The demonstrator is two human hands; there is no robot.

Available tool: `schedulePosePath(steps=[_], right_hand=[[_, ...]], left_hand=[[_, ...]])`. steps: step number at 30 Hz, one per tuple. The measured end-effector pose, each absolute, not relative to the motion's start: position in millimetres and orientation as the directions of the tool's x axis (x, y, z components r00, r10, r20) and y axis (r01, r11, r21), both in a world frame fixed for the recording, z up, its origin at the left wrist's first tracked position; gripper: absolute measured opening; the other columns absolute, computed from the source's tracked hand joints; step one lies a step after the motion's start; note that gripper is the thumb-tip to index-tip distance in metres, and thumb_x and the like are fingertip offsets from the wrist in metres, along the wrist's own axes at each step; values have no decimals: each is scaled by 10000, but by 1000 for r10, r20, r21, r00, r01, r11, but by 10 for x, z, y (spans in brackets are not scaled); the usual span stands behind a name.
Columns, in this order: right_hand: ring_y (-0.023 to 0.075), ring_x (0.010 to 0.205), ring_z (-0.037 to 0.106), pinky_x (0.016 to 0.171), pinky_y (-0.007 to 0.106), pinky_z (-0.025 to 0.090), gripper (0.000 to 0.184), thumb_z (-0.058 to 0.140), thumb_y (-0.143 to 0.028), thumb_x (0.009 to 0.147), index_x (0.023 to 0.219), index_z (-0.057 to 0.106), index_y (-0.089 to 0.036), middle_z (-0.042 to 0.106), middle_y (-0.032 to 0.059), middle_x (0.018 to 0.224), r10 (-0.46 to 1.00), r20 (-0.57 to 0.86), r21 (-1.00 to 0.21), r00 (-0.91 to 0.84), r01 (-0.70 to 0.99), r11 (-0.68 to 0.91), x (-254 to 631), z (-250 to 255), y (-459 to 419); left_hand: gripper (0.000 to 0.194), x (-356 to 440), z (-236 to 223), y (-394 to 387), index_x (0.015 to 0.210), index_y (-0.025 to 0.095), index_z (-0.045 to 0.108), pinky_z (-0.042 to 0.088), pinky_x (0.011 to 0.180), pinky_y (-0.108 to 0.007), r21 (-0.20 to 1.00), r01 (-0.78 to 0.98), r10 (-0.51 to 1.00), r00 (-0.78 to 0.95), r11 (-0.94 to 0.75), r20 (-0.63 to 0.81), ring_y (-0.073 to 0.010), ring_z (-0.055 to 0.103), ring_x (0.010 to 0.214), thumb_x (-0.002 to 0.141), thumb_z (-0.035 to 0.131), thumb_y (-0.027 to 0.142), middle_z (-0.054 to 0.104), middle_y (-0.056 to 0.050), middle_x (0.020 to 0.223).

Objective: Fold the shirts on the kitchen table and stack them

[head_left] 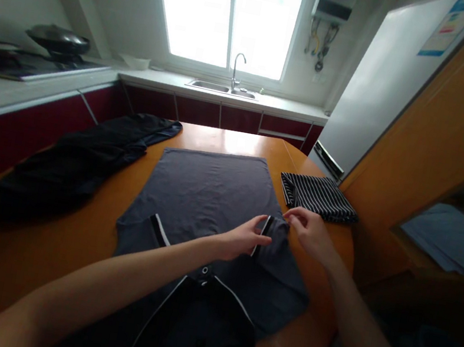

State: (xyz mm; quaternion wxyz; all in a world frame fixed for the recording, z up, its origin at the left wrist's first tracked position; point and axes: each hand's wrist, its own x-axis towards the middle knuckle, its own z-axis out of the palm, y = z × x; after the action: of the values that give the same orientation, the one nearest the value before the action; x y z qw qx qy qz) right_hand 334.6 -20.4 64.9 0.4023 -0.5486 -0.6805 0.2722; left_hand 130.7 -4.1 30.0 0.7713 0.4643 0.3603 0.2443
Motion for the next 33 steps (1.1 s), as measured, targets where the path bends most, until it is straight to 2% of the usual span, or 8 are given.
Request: schedulePosePath(steps=[2,6,12,17,19,23,30,33], right_hand=[[207,825,684,766,318,514,186,519,-233,885,872,694,-171,738,71,867,958,277,-778,-75,568,269,3431,526,64],[197,781,670,754,314,500,237,489,-290,934,915,691,-167,721,50,807,957,247,-740,-150,608,287,3499,240,331],[213,872,652,813,335,487,293,517,-397,951,972,688,-160,720,70,926,951,203,-744,-231,595,304,3574,80,287],[177,767,610,722,306,491,321,578,-373,911,1125,655,-146,658,25,827,946,147,-817,-289,504,281,3658,117,251],[172,764,600,715,300,490,313,579,-373,910,1109,660,-146,646,22,821,943,153,-824,-296,489,287,3679,124,248],[176,776,603,743,310,497,295,559,-394,923,1058,664,-154,661,30,842,943,177,-825,-281,480,298,3692,116,259],[203,912,628,881,353,486,249,498,-339,951,975,673,-162,698,67,961,938,260,-768,-230,540,345,3663,133,275],[202,910,643,875,349,497,266,525,-353,944,1035,675,-154,708,68,971,944,226,-787,-241,526,323,3694,140,269]], left_hand=[[931,1290,243,-50,1500,292,394,542,684,-273,926,-35,739,615,377,-277,-185,694,832,688,844,214,710,-58,1091],[590,1264,160,-35,1320,195,640,543,793,-311,983,126,769,613,132,-182,-194,686,867,745,767,245,729,-51,1041],[703,1224,157,-5,1418,177,576,523,911,-356,984,172,767,638,-53,-70,-262,659,1066,748,763,276,677,-93,1273],[576,1195,155,-1,1306,200,664,493,961,-357,973,171,778,628,-153,12,-254,654,1063,748,789,271,713,-60,1177],[479,1190,145,-3,1197,215,712,485,981,-369,947,216,800,596,-238,65,-252,646,1060,730,814,250,705,-56,1153],[437,1188,110,-24,1097,239,725,425,1098,-404,865,298,813,551,-404,190,-274,574,1219,686,853,168,589,-89,1326],[459,1155,36,-120,1195,252,647,443,1105,-441,705,446,785,563,-551,258,-285,532,1287,778,732,79,400,-96,1485],[433,1137,110,-176,1218,261,630,424,1085,-517,552,550,760,588,-627,278,-333,471,1322,816,718,124,326,-97,1562]])
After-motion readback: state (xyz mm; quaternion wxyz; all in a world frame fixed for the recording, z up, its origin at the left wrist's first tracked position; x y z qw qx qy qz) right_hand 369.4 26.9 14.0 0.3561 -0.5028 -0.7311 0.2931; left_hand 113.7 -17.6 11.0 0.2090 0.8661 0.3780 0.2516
